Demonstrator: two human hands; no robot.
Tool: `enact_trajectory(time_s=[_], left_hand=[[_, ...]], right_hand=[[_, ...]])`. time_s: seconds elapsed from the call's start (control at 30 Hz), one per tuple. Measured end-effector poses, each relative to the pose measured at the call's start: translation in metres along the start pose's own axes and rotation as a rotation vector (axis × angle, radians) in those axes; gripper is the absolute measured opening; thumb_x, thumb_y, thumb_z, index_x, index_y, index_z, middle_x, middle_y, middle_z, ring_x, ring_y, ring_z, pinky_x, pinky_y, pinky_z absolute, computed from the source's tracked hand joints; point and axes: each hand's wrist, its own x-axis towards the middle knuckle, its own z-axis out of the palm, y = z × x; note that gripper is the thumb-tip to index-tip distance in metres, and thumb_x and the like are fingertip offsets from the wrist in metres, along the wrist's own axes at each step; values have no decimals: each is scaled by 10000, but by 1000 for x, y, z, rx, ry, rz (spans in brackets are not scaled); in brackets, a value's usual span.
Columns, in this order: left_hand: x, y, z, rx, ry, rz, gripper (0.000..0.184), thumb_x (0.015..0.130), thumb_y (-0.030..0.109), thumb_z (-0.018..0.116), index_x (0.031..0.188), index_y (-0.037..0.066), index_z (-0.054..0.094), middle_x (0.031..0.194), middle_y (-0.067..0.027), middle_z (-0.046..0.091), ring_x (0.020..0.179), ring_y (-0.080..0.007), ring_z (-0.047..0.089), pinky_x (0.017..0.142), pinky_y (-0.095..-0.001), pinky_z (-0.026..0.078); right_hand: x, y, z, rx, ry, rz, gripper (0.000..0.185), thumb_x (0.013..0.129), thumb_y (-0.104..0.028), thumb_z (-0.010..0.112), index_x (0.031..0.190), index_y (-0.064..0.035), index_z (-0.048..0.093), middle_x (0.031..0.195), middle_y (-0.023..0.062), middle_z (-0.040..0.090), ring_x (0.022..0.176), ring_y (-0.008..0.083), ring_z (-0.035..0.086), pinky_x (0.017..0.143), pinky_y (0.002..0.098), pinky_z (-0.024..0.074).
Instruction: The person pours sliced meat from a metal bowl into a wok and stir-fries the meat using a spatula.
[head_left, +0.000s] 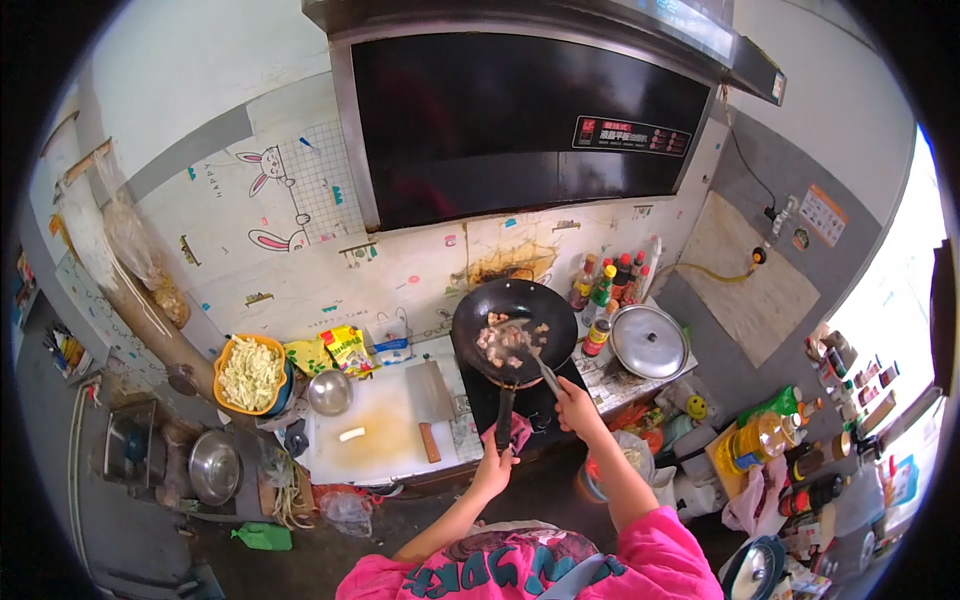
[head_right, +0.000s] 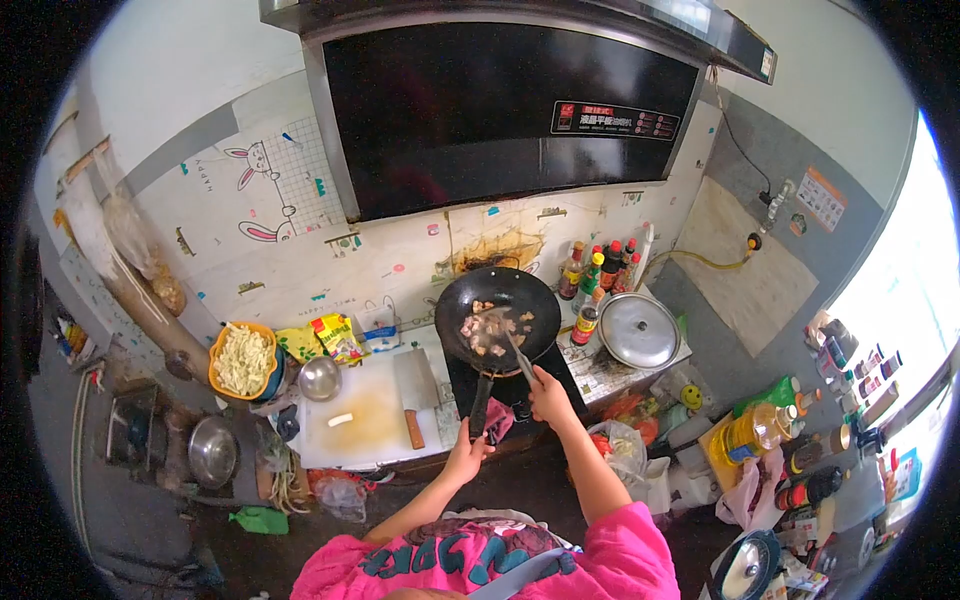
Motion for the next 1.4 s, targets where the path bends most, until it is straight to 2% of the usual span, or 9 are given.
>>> enact_trajectory(time_s=[0.17, 0.3, 0.6, 0.87, 1.0, 1.1, 1.2, 1.23, 1.4], left_hand=[[-2, 13, -2, 47, -22, -20, 596, 937, 130, 422, 1389, -8, 60, 944, -102, 589, 750, -152, 637, 599, -254, 488], [0, 0, -2, 49, -13, 23, 594, 933, 116, 419, 1388, -7, 57, 944, -108, 587, 740, -157, 638, 603, -261, 492], [1, 0, -3, 23, -14, 57, 593, 933, 119, 422, 1385, -5, 60, 915, -86, 586, 733, -160, 639, 607, -269, 497], [-1, 8, -4, 66, -25, -4, 584, 936, 147, 434, 1378, -4, 85, 899, -92, 602, 722, -152, 636, 606, -272, 492], [0, 4, -3, 28, -6, 51, 585, 938, 158, 433, 1380, -1, 86, 853, -107, 614, 721, -154, 635, 607, -269, 491], [1, 4, -2, 46, -12, 67, 594, 939, 152, 425, 1386, -4, 66, 887, -117, 613, 731, -157, 636, 614, -268, 493], [-3, 21, -3, 5, -12, -7, 514, 900, 6, 390, 1363, 37, 170, 1029, -136, 516, 691, -171, 611, 668, -273, 495], [-2, 11, -5, 65, -45, 18, 603, 937, 126, 414, 1389, -12, 39, 1017, -99, 565, 752, -157, 637, 625, -274, 498], [1, -3, -4, 62, -41, 13, 595, 932, 102, 410, 1389, -7, 46, 1029, -95, 553, 769, -162, 635, 625, -272, 496]], right_hand=[[39, 27, 26, 31, -6, 38, 451, 918, -139, 428, 1359, -108, 341, 641, 10, 427, 432, 98, 385, 374, 252, 343], [36, 48, 14, -301, 68, -34, 461, 911, -119, 436, 1364, -141, 350, 613, -9, 399, 424, 94, 373, 369, 255, 340], [-7, 12, -16, -120, 38, 86, 450, 931, -153, 405, 1372, -127, 320, 667, 15, 428, 449, 93, 367, 377, 237, 316], [58, 9, 26, 231, 10, 30, 476, 936, -152, 385, 1390, -104, 249, 643, 7, 411, 430, 92, 334, 379, 238, 295], [63, 18, 44, 141, -11, 55, 480, 934, -143, 383, 1394, -128, 245, 633, 7, 395, 414, 97, 337, 363, 245, 289], [51, 31, 38, -23, -32, 30, 483, 931, -135, 383, 1396, -142, 253, 634, 9, 393, 416, 101, 350, 356, 253, 300], [32, 33, 22, -91, -32, 46, 468, 928, -131, 392, 1386, -138, 293, 649, 15, 404, 425, 102, 362, 360, 258, 324], [27, 36, 15, -124, -15, 36, 464, 928, -132, 394, 1382, -136, 302, 652, 15, 407, 428, 101, 362, 362, 256, 325], [-18, 17, -14, -56, 21, 18, 451, 933, -145, 396, 1375, -110, 311, 668, 19, 417, 439, 90, 354, 372, 241, 324]])
